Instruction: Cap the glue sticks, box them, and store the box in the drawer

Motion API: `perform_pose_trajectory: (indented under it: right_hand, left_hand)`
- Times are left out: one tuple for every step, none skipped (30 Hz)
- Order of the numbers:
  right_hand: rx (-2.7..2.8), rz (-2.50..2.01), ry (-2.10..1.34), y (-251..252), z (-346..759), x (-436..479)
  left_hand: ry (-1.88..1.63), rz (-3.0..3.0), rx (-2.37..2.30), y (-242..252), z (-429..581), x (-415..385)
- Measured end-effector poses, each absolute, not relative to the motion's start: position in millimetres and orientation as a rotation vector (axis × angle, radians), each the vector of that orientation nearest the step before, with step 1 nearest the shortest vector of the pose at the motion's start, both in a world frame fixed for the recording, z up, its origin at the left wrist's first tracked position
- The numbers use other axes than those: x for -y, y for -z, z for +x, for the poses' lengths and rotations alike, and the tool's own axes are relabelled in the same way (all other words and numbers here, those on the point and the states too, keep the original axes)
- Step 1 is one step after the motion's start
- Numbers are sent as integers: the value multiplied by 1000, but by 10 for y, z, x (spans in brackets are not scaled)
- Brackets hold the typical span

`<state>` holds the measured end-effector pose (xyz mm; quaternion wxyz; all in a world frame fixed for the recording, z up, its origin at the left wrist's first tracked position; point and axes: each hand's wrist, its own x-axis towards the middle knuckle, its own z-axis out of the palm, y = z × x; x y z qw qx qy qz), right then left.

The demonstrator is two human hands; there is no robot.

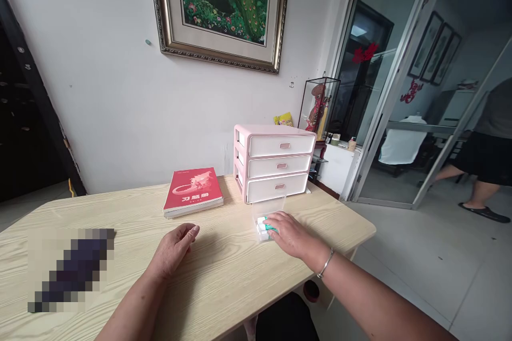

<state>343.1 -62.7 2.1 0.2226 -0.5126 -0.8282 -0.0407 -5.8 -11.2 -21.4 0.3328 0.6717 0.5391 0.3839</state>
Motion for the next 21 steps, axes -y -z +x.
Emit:
perform_pose_trajectory:
  right_hand:
    - [2318, -1396, 121, -8, 3393, 635]
    - [2344, -1386, 126, 9, 3357, 639]
    - [2363, -1386, 127, 30, 3325, 640]
    - [2377, -1389, 125, 53, 3299, 640]
    - [2383, -1393, 123, 78, 3284, 638]
    - [2381, -1392, 125, 102, 3280, 635]
    - [2368, -1386, 132, 124, 3289, 631]
    - [2339, -1375, 142, 145, 3309, 625]
    - [2291, -1363, 152, 162, 3341, 615]
    - [2216, -1359, 160, 177, 3381, 597]
    - [2110, -1368, 158, 189, 3429, 571]
    - [1978, -1389, 137, 199, 3481, 534]
    - [1833, -1415, 84, 207, 3534, 487]
    - [1694, -1439, -8, 213, 3586, 430]
    - [1570, -1449, -134, 217, 3634, 366]
    - [1469, -1436, -282, 219, 3675, 299]
    - [1398, -1402, -427, 219, 3709, 233]
    - [1351, -1362, -543, 217, 3734, 173]
    - [1320, -1321, -627, 214, 3750, 121]
    - [1301, -1281, -684, 210, 3757, 81]
    - [1294, -1246, -724, 206, 3756, 53]
  left_hand:
    - [-987, 1763, -1423, 212, -49, 118]
    - [-971, 1767, -1439, 208, -43, 126]
    - [-957, 1769, -1452, 203, -40, 135]
    - [-947, 1768, -1464, 198, -41, 145]
    - [-938, 1763, -1475, 194, -45, 155]
    - [-931, 1758, -1485, 191, -52, 164]
    - [-924, 1755, -1492, 191, -61, 171]
    - [-919, 1755, -1499, 194, -68, 175]
    - [-917, 1757, -1505, 200, -71, 176]
    - [-919, 1759, -1509, 209, -69, 173]
    - [-927, 1759, -1511, 219, -58, 168]
    - [-945, 1754, -1508, 229, -36, 162]
    - [-970, 1742, -1495, 237, -1, 156]
    - [-1001, 1727, -1467, 242, 46, 154]
    - [-1036, 1715, -1430, 240, 107, 156]
    - [-1074, 1706, -1387, 234, 180, 164]
    - [-1105, 1704, -1343, 222, 264, 178]
    - [-1130, 1705, -1308, 207, 356, 195]
    - [-1140, 1705, -1277, 193, 452, 215]
    - [-1128, 1701, -1245, 181, 549, 233]
    - [-1106, 1696, -1211, 175, 644, 246]
